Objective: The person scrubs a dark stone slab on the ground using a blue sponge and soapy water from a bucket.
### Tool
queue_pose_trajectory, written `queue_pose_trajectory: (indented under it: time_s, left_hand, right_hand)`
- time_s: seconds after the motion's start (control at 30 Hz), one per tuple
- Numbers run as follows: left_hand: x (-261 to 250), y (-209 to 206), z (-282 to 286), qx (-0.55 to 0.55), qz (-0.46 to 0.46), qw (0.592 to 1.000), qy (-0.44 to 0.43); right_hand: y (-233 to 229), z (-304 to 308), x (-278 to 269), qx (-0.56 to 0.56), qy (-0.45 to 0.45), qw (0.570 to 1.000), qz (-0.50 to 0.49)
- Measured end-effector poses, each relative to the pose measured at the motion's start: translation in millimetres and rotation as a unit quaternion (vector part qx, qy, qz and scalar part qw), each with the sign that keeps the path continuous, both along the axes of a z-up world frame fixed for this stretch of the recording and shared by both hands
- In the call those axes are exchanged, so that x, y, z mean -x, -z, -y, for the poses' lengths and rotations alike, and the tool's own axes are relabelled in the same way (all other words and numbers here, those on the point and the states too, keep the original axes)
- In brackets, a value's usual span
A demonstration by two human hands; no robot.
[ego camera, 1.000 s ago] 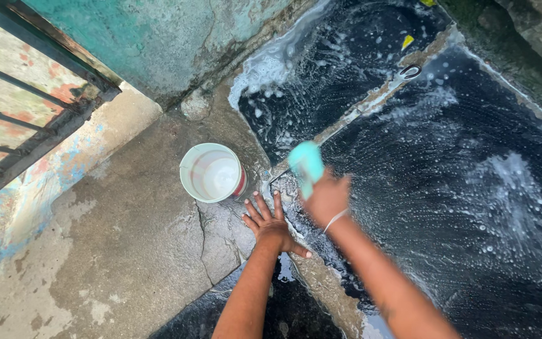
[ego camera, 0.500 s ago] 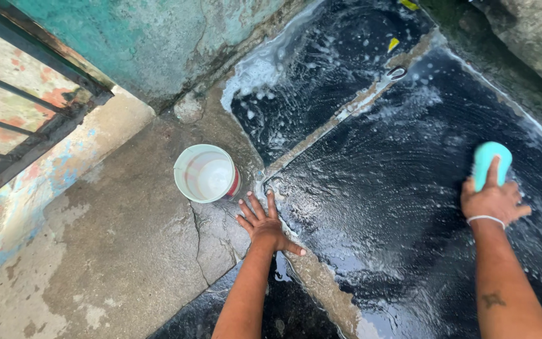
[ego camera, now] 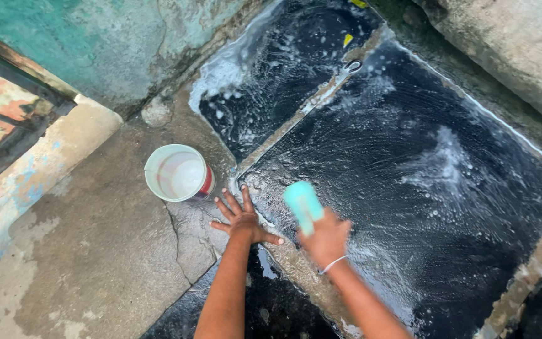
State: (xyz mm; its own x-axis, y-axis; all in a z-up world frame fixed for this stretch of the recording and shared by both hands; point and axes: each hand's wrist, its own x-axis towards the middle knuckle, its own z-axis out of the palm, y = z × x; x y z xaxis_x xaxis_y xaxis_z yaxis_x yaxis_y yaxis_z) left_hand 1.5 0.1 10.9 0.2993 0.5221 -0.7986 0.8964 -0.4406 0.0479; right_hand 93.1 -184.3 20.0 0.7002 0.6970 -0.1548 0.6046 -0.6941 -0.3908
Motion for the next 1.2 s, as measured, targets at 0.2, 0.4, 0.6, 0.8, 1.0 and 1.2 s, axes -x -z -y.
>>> queue_pose_trajectory:
  time_s: [0.2,0.4,0.6,0.8,1.0,1.2]
  left_hand:
    - [-1,6,0,-0.003,-0.011,1.000,-0.001]
    - [-1,10,0,-0.007,-0.005,1.000,-0.005]
    - [1,3,1,-0.006,-0.008,1.000,-0.006]
    - [-4,3,0,0.002,-0.008,1.000,-0.010]
    - [-2,7,0,0.002,-0.015,1.000,-0.010]
    - [0,11,0,-0.016,-0.003,1.000,0.015]
  right_hand:
    - [40,126,-173,0.107,0.183,0.959,0.188]
    - [62,124,-174,0.128,0.231,0.918,0.295]
    - [-5,10,38,0.018,0.169,0.982,-0.081]
    - [-25,13,13,0.026,0.124,0.988,-0.091]
    - [39,105,-177,0.097,0.202,0.943,0.244]
    - [54,102,-178,0.133,0.269,0.933,0.198]
